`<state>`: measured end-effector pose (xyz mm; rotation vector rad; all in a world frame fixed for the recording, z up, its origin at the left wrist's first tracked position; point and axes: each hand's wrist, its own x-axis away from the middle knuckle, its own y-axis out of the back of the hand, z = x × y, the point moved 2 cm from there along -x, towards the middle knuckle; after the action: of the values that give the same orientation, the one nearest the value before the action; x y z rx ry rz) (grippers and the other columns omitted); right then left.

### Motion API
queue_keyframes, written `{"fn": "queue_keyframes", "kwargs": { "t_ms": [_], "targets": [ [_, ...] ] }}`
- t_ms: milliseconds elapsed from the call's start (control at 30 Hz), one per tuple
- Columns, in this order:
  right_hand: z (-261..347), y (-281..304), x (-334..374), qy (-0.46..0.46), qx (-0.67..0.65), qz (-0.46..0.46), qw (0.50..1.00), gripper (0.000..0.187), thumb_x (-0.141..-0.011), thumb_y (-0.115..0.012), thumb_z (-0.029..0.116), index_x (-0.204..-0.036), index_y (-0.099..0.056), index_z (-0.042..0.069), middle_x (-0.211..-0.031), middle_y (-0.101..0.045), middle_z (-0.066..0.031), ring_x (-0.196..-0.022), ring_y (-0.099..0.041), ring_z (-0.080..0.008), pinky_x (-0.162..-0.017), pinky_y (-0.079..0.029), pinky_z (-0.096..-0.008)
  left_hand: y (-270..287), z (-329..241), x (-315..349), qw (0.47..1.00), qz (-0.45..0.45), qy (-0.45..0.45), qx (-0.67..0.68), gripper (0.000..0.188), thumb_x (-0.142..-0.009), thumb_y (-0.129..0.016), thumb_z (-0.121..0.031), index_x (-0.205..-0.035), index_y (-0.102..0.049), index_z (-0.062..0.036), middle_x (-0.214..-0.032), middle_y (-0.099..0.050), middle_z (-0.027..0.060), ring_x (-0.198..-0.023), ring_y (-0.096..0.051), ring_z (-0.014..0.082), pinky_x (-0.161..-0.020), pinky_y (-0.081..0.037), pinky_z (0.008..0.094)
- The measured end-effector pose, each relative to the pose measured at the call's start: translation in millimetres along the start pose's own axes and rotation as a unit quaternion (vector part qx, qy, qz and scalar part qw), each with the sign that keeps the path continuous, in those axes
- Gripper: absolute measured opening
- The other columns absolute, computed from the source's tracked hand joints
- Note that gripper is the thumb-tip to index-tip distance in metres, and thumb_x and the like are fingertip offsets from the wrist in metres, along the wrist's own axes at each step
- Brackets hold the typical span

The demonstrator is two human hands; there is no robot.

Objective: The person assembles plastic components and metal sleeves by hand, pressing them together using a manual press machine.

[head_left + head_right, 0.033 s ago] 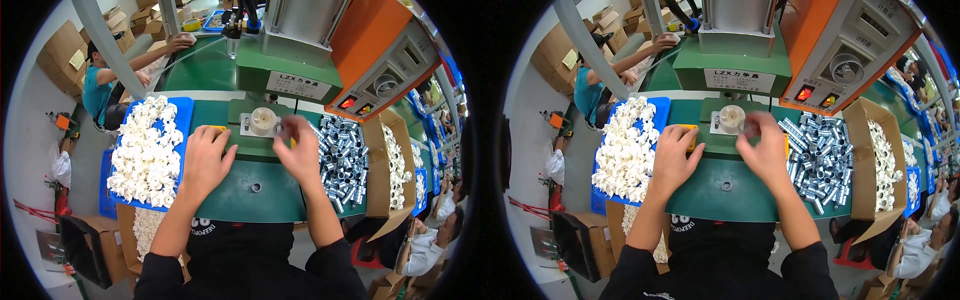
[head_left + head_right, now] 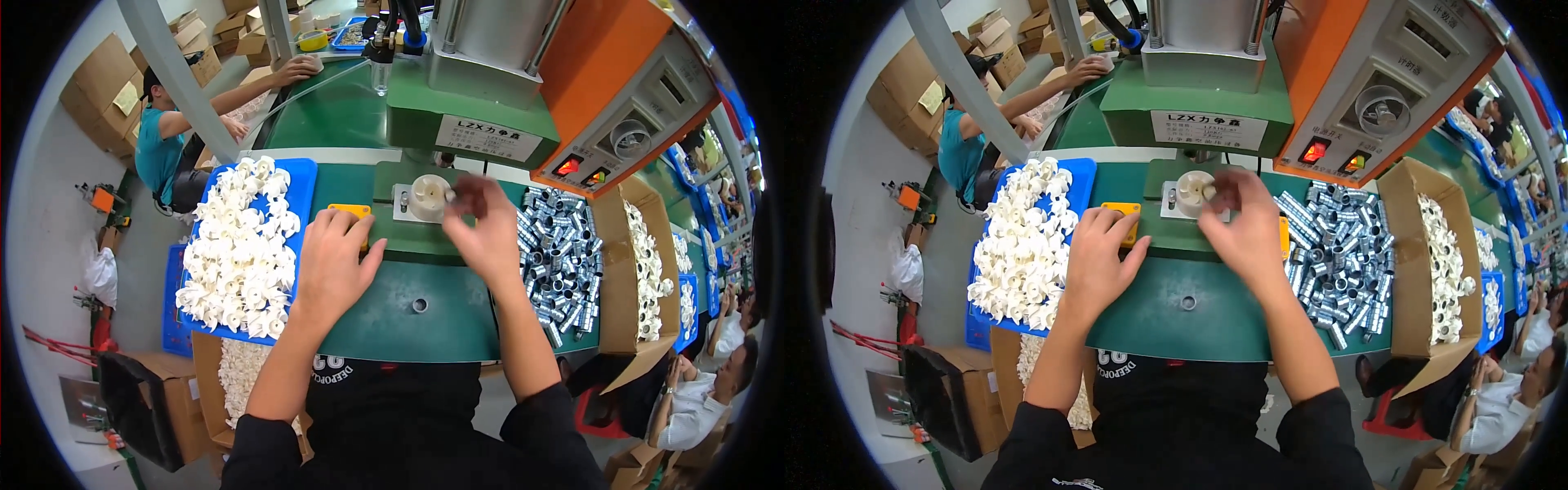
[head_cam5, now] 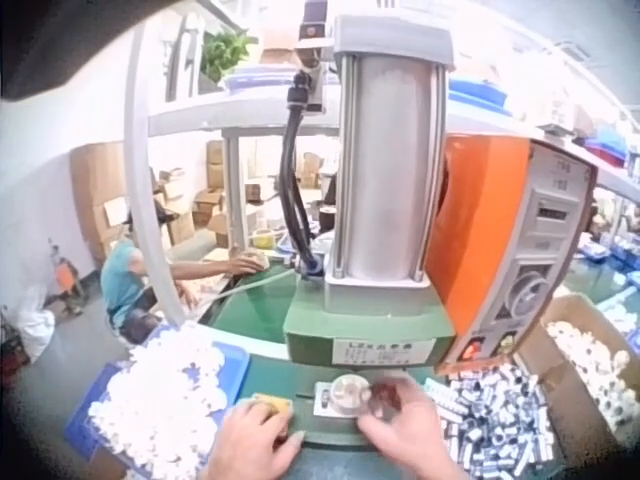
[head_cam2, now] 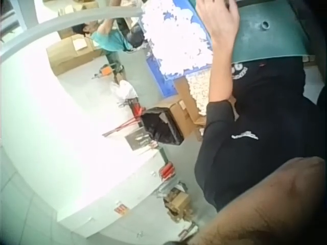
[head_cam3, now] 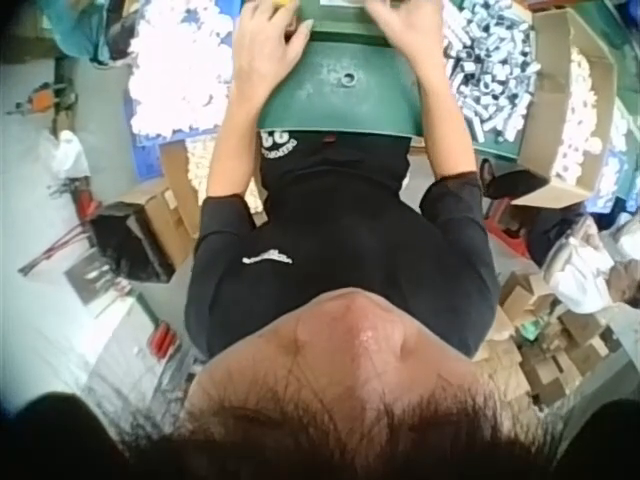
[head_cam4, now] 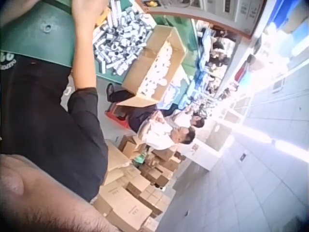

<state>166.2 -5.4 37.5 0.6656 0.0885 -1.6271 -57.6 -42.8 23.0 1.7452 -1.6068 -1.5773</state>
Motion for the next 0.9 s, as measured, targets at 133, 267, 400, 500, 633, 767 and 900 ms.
{"fn": "queue_keyframes", "kwargs": {
  "t_ms": [133, 267, 400, 500, 633, 767, 900],
  "targets": [
    [8, -20, -33, -0.047, -0.045, -0.03, 0.997, 0.033, -0.083, -0.075, 0.005, -0.113, -0.062, -0.003, -0.093, -0.074, -0.0119, -0.085, -0.073, -0.017, -0.081, -0.058, -0.0314, 5, 9, 15, 0.999, -0.03, 0.001, 0.011, 0.032, -0.082, -0.081, -0.013, -0.109, -0.074, 0.0021, -0.104, -0.069, 0.0147, -0.106, -0.062, 0.0347, -0.094, -0.052, 0.0443],
    [0, -23, -31, -0.11, -0.213, -0.003, 0.971, 0.037, -0.085, -0.071, -0.005, -0.12, -0.059, -0.004, -0.111, -0.072, -0.0112, -0.099, -0.072, -0.019, -0.092, -0.057, -0.0325, 6, 10, 16, 0.998, -0.063, 0.0, 0.007, 0.034, -0.082, -0.08, -0.014, -0.111, -0.073, 0.0015, -0.109, -0.07, 0.0128, -0.107, -0.062, 0.034, -0.093, -0.05, 0.0442],
    [3, -18, -11, -0.063, -0.309, -0.027, 0.948, 0.05, -0.086, -0.066, -0.012, -0.133, -0.052, -0.004, -0.131, -0.064, -0.0138, -0.114, -0.068, -0.0242, -0.102, -0.054, -0.0362, 5, 12, 15, 0.999, -0.04, -0.019, -0.021, 0.033, -0.082, -0.08, -0.013, -0.111, -0.073, 0.0021, -0.113, -0.071, 0.0134, -0.109, -0.062, 0.0344, -0.096, -0.051, 0.044],
    [3, -12, -2, -0.028, -0.395, -0.02, 0.918, 0.058, -0.088, -0.063, -0.012, -0.142, -0.045, -0.003, -0.143, -0.055, -0.0157, -0.125, -0.063, -0.0286, -0.108, -0.051, -0.0403, 4, 10, 13, 0.999, -0.023, -0.012, -0.028, 0.031, -0.083, -0.08, -0.011, -0.111, -0.074, 0.0021, -0.115, -0.072, 0.0142, -0.111, -0.063, 0.0351, -0.098, -0.052, 0.0444],
    [6, 0, 6, -0.055, -0.411, -0.034, 0.909, 0.054, -0.089, -0.062, -0.006, -0.141, -0.047, -0.001, -0.145, -0.054, -0.0175, -0.131, -0.059, -0.0331, -0.112, -0.047, -0.0451, 5, 11, 14, 0.999, -0.015, -0.012, -0.039, 0.031, -0.084, -0.079, -0.012, -0.111, -0.074, 0.0016, -0.115, -0.072, 0.0134, -0.109, -0.063, 0.0341, -0.096, -0.052, 0.0437],
    [5, 38, 32, 0.129, 0.243, -0.114, 0.955, 0.037, -0.085, -0.073, 0.009, -0.119, -0.064, 0.0, -0.141, -0.056, -0.0226, -0.129, -0.057, -0.0425, -0.11, -0.046, -0.0503, 11, 9, 12, 0.999, -0.011, -0.018, -0.042, 0.032, -0.083, -0.08, -0.012, -0.111, -0.074, 0.0012, -0.114, -0.073, 0.0125, -0.107, -0.063, 0.033, -0.095, -0.052, 0.0433],
    [-6, 50, 55, 0.14, 0.383, -0.059, 0.911, 0.035, -0.082, -0.082, 0.024, -0.105, -0.07, 0.001, -0.135, -0.06, -0.0223, -0.13, -0.054, -0.0458, -0.108, -0.045, -0.0513, 12, 15, 12, 0.999, 0.002, -0.025, -0.027, 0.032, -0.083, -0.08, -0.013, -0.111, -0.074, 0.0005, -0.113, -0.073, 0.0121, -0.104, -0.063, 0.032, -0.093, -0.053, 0.0426]
  ]
}}
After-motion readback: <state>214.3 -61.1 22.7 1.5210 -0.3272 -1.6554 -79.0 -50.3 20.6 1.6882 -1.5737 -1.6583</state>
